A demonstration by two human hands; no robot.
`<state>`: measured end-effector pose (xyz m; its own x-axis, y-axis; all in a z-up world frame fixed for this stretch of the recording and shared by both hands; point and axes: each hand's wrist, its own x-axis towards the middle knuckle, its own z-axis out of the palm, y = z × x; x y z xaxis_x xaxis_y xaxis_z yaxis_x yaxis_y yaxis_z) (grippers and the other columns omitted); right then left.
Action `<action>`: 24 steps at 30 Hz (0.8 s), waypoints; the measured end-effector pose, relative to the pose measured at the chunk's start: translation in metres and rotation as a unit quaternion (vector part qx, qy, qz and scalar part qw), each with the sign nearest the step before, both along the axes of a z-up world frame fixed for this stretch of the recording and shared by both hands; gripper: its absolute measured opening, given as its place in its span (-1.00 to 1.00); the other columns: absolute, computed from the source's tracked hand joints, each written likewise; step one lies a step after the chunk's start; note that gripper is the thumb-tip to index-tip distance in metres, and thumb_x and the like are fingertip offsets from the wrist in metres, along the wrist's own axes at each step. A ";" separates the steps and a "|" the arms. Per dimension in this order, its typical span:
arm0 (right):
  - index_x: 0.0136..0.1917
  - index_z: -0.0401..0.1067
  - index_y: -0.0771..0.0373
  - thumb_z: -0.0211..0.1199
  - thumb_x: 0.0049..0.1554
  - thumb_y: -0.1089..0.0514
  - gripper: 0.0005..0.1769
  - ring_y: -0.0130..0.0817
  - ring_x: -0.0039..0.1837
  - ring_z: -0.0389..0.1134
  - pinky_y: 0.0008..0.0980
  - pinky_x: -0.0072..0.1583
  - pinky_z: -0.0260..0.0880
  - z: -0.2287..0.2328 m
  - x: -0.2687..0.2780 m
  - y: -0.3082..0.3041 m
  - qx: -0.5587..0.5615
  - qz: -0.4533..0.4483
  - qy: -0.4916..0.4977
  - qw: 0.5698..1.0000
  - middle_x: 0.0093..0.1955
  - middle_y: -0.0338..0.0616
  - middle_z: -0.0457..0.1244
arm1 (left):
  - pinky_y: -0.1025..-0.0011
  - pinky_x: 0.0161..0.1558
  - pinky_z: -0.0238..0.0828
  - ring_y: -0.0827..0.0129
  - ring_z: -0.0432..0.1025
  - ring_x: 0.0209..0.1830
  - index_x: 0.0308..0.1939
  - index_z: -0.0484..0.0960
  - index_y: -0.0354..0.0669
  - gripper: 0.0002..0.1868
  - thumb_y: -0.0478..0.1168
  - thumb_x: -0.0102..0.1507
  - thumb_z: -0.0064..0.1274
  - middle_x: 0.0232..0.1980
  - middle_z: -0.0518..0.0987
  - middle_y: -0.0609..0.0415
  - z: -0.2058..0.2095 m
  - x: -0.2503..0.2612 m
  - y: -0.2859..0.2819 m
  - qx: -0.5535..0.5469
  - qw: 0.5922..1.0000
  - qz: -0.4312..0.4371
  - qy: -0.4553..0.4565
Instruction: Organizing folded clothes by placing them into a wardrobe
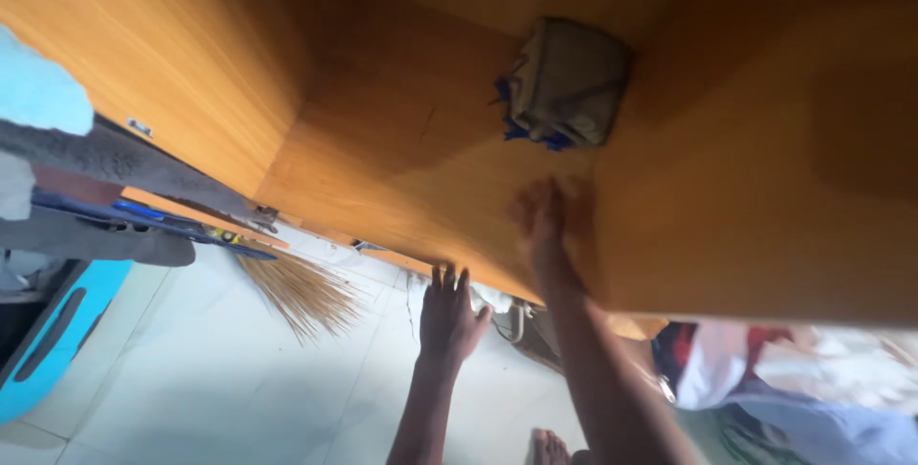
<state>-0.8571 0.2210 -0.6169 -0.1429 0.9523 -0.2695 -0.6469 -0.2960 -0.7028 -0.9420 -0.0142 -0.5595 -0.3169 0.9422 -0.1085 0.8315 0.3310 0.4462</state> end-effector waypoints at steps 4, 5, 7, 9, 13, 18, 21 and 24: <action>0.54 0.14 -0.28 0.01 0.31 -0.33 -0.42 0.31 0.56 0.08 0.60 0.34 0.12 0.063 0.026 -0.087 -0.167 0.075 -0.069 0.981 0.54 0.24 0.09 | -0.03 0.25 0.37 -0.30 0.31 0.38 0.34 0.45 -0.26 -0.21 0.09 0.12 0.22 0.36 0.43 -0.30 0.050 0.033 -0.045 0.023 0.995 -0.012 -0.097; 0.56 0.12 -0.25 -0.05 0.33 -0.29 -0.43 0.33 0.57 0.06 0.58 0.34 0.12 0.093 0.035 -0.109 -0.166 0.114 -0.098 0.975 0.52 0.31 0.09 | -0.04 0.27 0.35 -0.32 0.31 0.37 0.37 0.40 -0.31 -0.20 0.10 0.17 0.17 0.35 0.44 -0.34 0.070 0.044 -0.054 0.026 0.989 -0.002 -0.146; 0.58 0.10 -0.22 -0.12 0.36 -0.24 -0.44 0.36 0.57 0.04 0.57 0.34 0.12 0.146 0.028 -0.153 -0.174 0.169 -0.112 0.964 0.50 0.39 0.10 | -0.05 0.30 0.33 -0.34 0.32 0.36 0.40 0.36 -0.35 -0.19 0.12 0.21 0.12 0.34 0.44 -0.39 0.101 0.043 -0.079 0.020 0.983 0.020 -0.179; 0.67 -0.07 -0.08 -0.08 0.30 -0.31 -0.23 0.43 0.62 -0.12 0.62 0.39 -0.08 0.196 0.028 -0.179 -0.159 0.264 -0.136 0.942 0.62 0.32 -0.04 | -0.04 0.27 0.38 -0.26 0.39 0.31 0.39 0.37 -0.34 -0.27 0.01 0.24 0.10 0.29 0.49 -0.33 0.118 0.046 -0.095 0.043 0.962 0.077 -0.259; 0.61 -0.05 -0.20 0.19 0.10 -0.35 -0.09 0.21 0.49 0.18 0.42 0.37 0.18 0.221 0.050 -0.215 -0.100 0.307 -0.031 0.946 0.54 0.16 0.09 | -0.09 0.24 0.38 -0.30 0.43 0.24 0.38 0.36 -0.45 -0.33 -0.04 0.33 0.07 0.20 0.52 -0.47 0.138 0.055 -0.122 0.073 0.948 0.136 -0.278; 0.63 -0.01 -0.05 0.03 0.24 -0.24 -0.23 0.35 0.42 0.27 0.47 0.24 0.29 0.303 0.048 -0.213 -0.074 0.414 -0.131 0.897 0.46 0.32 0.17 | 0.06 0.28 0.38 -0.04 0.46 0.28 0.42 0.39 -0.22 -0.30 0.10 0.30 0.07 0.22 0.57 -0.21 0.234 0.039 -0.141 0.086 0.933 0.187 -0.294; 0.63 0.02 0.05 -0.01 0.28 -0.24 -0.24 0.31 0.33 0.33 0.30 0.14 0.42 0.383 0.040 -0.241 -0.056 0.448 -0.171 0.876 0.40 0.32 0.22 | 0.08 0.21 0.45 0.04 0.54 0.16 0.42 0.42 -0.08 -0.32 0.09 0.26 0.04 0.21 0.60 -0.10 0.300 0.025 -0.157 0.003 0.937 0.194 -0.289; 0.59 0.13 0.04 -0.09 0.29 -0.25 -0.31 0.17 0.21 0.40 0.19 0.08 0.48 0.431 0.037 -0.257 -0.042 0.481 -0.180 0.857 0.34 0.24 0.26 | 0.10 0.14 0.51 0.12 0.61 -0.02 0.38 0.45 0.00 -0.32 0.14 0.23 0.08 0.17 0.62 -0.06 0.328 0.022 -0.159 0.016 0.923 0.224 -0.313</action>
